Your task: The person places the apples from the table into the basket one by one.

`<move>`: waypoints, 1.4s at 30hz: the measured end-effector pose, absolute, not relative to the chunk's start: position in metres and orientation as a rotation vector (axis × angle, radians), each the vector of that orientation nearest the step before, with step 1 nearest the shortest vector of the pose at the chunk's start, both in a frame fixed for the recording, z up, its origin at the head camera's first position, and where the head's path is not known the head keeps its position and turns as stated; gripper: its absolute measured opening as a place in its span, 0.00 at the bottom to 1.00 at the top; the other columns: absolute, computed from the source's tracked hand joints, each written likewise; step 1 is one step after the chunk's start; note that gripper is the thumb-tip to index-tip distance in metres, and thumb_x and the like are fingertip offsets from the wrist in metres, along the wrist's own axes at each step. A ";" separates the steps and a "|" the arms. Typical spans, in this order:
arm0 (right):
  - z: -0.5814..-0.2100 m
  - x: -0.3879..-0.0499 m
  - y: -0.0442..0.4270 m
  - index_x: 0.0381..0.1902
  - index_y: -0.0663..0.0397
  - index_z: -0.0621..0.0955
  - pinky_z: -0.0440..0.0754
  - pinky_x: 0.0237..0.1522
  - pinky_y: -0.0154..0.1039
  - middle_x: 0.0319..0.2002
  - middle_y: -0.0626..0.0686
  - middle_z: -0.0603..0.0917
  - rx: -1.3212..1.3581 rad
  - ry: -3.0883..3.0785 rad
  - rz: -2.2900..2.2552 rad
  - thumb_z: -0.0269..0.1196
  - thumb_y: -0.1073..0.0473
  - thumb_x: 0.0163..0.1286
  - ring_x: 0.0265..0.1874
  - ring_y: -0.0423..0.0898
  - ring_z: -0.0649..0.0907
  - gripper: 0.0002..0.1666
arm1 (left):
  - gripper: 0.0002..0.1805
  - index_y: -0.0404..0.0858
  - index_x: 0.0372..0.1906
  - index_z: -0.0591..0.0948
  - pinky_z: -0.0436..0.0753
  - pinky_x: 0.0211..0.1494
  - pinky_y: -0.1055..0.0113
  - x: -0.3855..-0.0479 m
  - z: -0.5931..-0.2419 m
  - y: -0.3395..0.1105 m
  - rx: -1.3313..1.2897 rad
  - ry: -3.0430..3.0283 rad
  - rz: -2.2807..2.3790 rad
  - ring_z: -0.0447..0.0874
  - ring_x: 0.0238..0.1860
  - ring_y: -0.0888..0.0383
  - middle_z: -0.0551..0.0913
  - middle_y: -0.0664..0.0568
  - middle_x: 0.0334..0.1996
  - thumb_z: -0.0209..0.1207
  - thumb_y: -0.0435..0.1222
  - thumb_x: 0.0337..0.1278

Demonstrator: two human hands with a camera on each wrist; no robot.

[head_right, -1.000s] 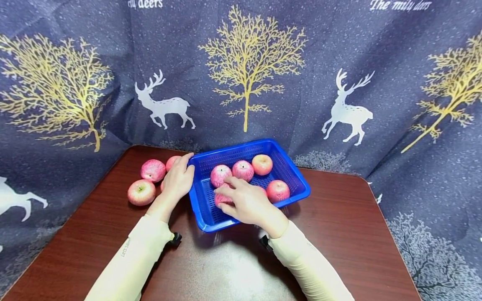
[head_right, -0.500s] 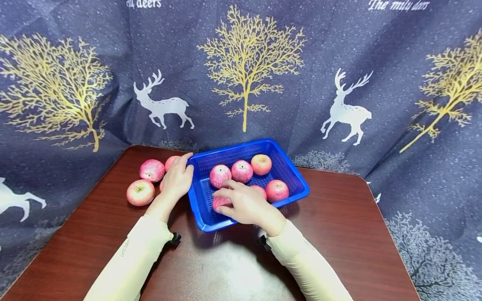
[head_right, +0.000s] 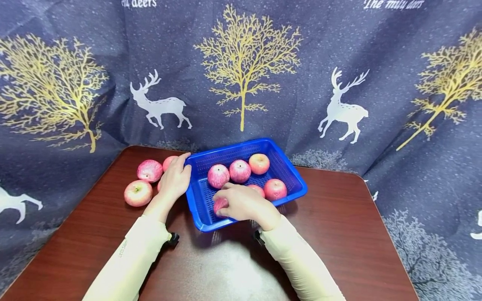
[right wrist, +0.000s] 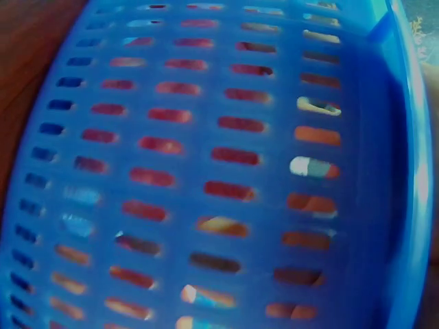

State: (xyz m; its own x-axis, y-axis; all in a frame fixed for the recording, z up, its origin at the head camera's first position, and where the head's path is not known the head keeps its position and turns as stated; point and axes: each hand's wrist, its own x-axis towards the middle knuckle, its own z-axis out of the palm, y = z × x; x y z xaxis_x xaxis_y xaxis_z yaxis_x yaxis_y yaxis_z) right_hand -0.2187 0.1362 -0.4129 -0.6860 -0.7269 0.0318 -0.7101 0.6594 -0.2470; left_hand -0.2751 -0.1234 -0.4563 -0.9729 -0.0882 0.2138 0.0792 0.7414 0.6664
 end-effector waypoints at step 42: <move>-0.411 -0.221 0.132 0.58 0.44 0.91 0.84 0.60 0.51 0.55 0.51 0.88 -1.089 2.898 -0.216 0.83 0.38 0.61 0.59 0.53 0.84 0.32 | 0.31 0.44 0.83 0.73 0.79 0.66 0.35 -0.277 -0.459 -0.124 0.010 -2.691 -1.052 0.82 0.67 0.34 0.80 0.37 0.69 0.47 0.43 0.82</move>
